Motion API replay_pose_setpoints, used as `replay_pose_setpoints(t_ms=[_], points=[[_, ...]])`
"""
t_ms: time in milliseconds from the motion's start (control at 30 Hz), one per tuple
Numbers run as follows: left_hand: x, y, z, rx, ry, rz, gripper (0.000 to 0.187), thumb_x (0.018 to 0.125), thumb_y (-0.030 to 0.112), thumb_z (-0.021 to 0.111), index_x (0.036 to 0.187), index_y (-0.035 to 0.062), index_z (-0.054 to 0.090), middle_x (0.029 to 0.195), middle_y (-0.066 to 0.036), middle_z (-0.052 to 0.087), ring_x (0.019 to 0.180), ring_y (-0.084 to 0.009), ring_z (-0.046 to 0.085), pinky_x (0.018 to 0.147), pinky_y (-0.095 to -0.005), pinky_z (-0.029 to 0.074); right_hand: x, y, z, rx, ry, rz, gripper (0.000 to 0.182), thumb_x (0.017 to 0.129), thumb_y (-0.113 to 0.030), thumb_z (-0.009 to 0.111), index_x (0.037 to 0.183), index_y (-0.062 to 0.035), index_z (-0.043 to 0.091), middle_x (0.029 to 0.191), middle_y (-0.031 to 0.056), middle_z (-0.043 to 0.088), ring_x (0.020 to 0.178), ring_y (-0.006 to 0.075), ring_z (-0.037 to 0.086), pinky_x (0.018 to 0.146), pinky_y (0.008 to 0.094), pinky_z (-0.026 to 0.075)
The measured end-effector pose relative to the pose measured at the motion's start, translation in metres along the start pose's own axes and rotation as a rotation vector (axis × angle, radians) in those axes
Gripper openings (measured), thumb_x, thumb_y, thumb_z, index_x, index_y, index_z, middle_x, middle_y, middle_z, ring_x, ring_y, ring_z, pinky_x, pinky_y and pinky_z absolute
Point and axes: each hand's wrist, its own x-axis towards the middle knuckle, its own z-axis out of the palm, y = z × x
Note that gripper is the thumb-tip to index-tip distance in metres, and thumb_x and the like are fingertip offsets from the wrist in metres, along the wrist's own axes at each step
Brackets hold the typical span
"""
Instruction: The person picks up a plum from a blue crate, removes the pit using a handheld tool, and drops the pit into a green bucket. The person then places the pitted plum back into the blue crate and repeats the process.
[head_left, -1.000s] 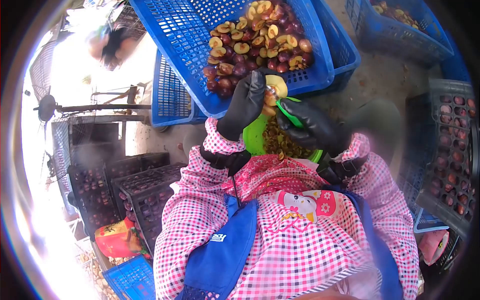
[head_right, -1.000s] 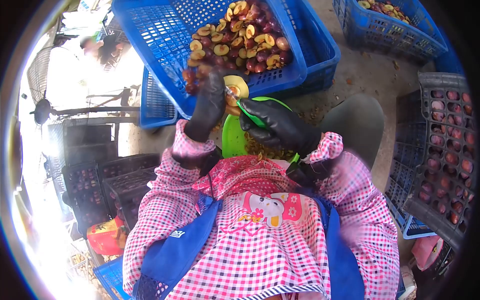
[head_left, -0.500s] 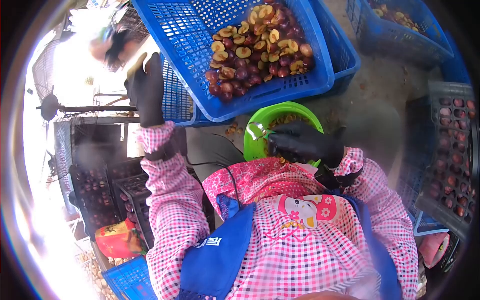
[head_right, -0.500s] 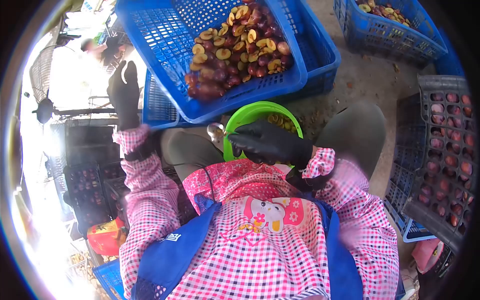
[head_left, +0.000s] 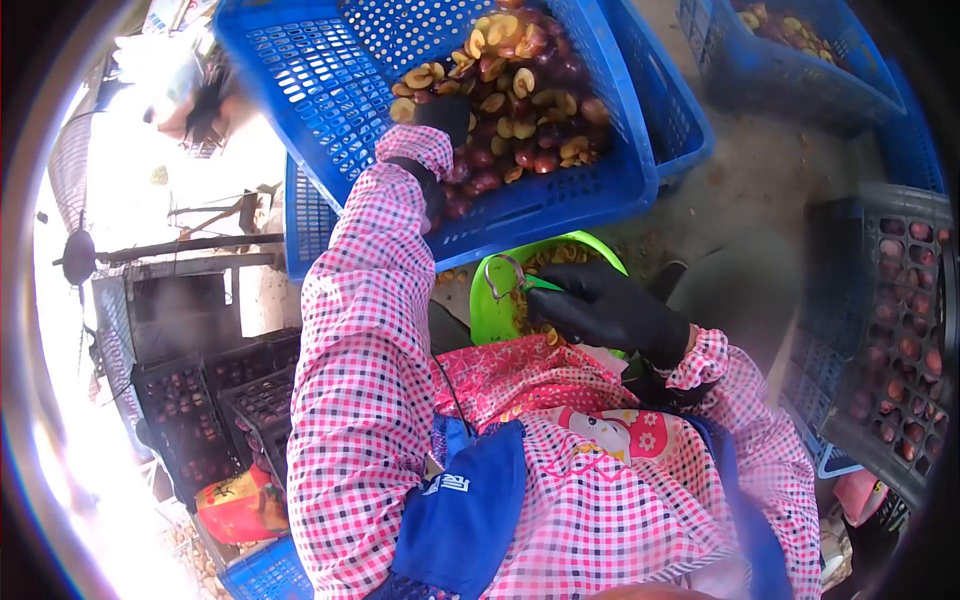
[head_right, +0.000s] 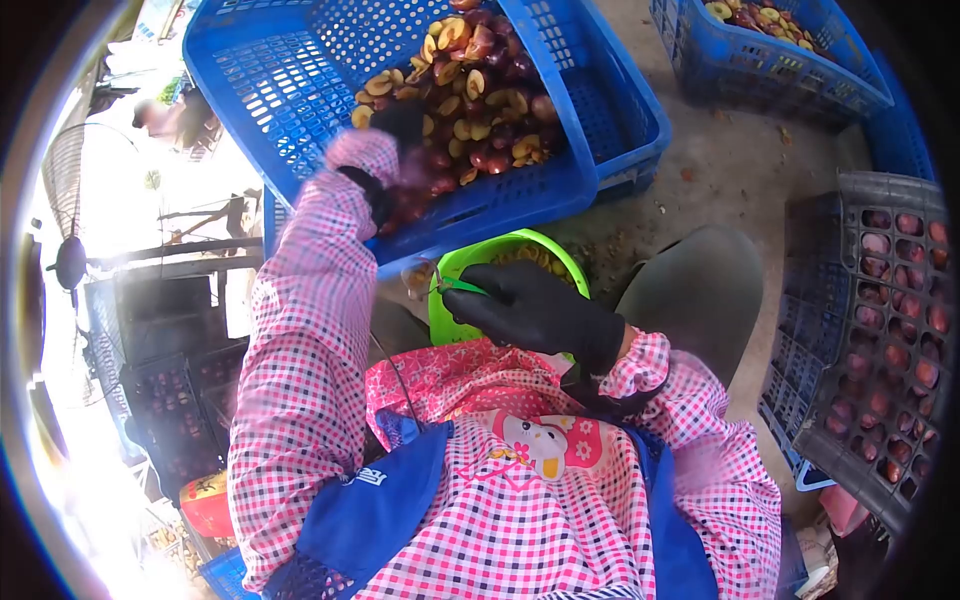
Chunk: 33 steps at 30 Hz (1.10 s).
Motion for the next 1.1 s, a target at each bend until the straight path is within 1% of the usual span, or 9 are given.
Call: replay_pose_setpoints(t_ms=[67,200,233,300,367,467,600,667,1100], points=[[0.007,-0.009,0.005,-0.009,-0.044,0.020,0.032,0.088,0.018,0.053,0.117,0.0079,0.062,0.103,-0.018,0.069,0.095,-0.0353,0.068,0.077,-0.0464,0.055,0.003,0.007,0.000,-0.050,-0.001,-0.007,0.040,0.097,-0.039,0.052,0.116,-0.0060,0.063,0.080,0.0075,0.064,0.067,0.0147,0.060,0.062,0.0311,0.048],[0.011,-0.017,0.006,-0.197,-0.085,0.005,0.043,0.085,0.026,0.059,0.124,0.0077,0.056,0.105,-0.023,0.066,0.097,-0.0372,0.066,0.080,-0.0481,0.054,0.016,0.044,0.001,-0.533,0.389,-0.317,0.037,0.095,-0.039,0.054,0.109,-0.0069,0.064,0.086,0.0176,0.065,0.073,0.0310,0.064,0.067,0.0402,0.049],[0.016,-0.029,0.039,-0.814,-0.081,-0.117,0.055,0.082,0.029,0.064,0.129,0.0040,0.049,0.107,-0.023,0.065,0.091,-0.0319,0.068,0.076,-0.0425,0.056,0.018,0.047,0.000,-0.620,0.501,-0.298,0.035,0.094,-0.040,0.055,0.106,-0.0074,0.064,0.087,0.0199,0.065,0.076,0.0355,0.064,0.068,0.0429,0.048],[-0.039,0.026,-0.051,-0.767,-0.058,-0.054,0.055,0.084,0.028,0.065,0.127,-0.0010,0.049,0.108,-0.016,0.065,0.087,-0.0232,0.068,0.074,-0.0350,0.056,0.017,0.032,-0.004,-0.514,0.578,-0.260,0.034,0.094,-0.040,0.055,0.102,-0.0074,0.063,0.084,0.0187,0.065,0.076,0.0355,0.064,0.067,0.0433,0.048],[-0.106,0.074,-0.105,-1.574,-0.007,-0.041,0.047,0.089,0.026,0.064,0.123,-0.0035,0.051,0.102,-0.009,0.065,0.088,-0.0159,0.065,0.073,-0.0281,0.055,0.014,0.021,-0.005,-0.410,0.646,-0.219,0.034,0.094,-0.040,0.055,0.098,-0.0074,0.063,0.082,0.0176,0.065,0.075,0.0356,0.064,0.066,0.0437,0.048],[-0.137,0.095,-0.091,-1.512,0.197,0.303,0.039,0.096,0.032,0.056,0.116,-0.0011,0.056,0.095,-0.005,0.064,0.083,-0.0132,0.062,0.066,-0.0244,0.052,0.012,0.018,-0.005,-0.382,0.698,-0.128,0.033,0.094,-0.039,0.056,0.095,-0.0071,0.060,0.078,0.0172,0.063,0.074,0.0373,0.062,0.065,0.0450,0.047],[-0.175,0.125,-0.101,-1.430,0.171,0.285,0.047,0.100,0.045,0.044,0.107,0.0011,0.059,0.083,-0.004,0.061,0.071,-0.0102,0.058,0.057,-0.0220,0.046,0.018,0.039,-0.005,-0.470,0.704,-0.249,0.033,0.093,-0.039,0.057,0.091,-0.0063,0.057,0.075,0.0175,0.062,0.072,0.0379,0.062,0.064,0.0449,0.046],[-0.176,0.134,-0.091,-2.003,-0.051,-0.101,0.058,0.100,0.055,0.032,0.099,0.0032,0.060,0.076,-0.004,0.059,0.061,-0.0094,0.052,0.052,-0.0233,0.041,0.017,0.041,-0.004,-0.513,0.706,-0.317,0.034,0.093,-0.040,0.058,0.091,-0.0060,0.057,0.075,0.0180,0.062,0.072,0.0378,0.062,0.064,0.0449,0.045],[-0.178,0.155,-0.092,-2.172,0.070,-0.133,0.061,0.092,0.066,0.041,0.095,0.0081,0.060,0.077,-0.001,0.060,0.063,-0.0093,0.055,0.052,-0.0232,0.041,0.016,0.034,-0.001,-0.234,0.525,-0.290,0.034,0.094,-0.037,0.058,0.095,-0.0030,0.063,0.072,0.0151,0.062,0.065,0.0248,0.059,0.064,0.0392,0.044]])
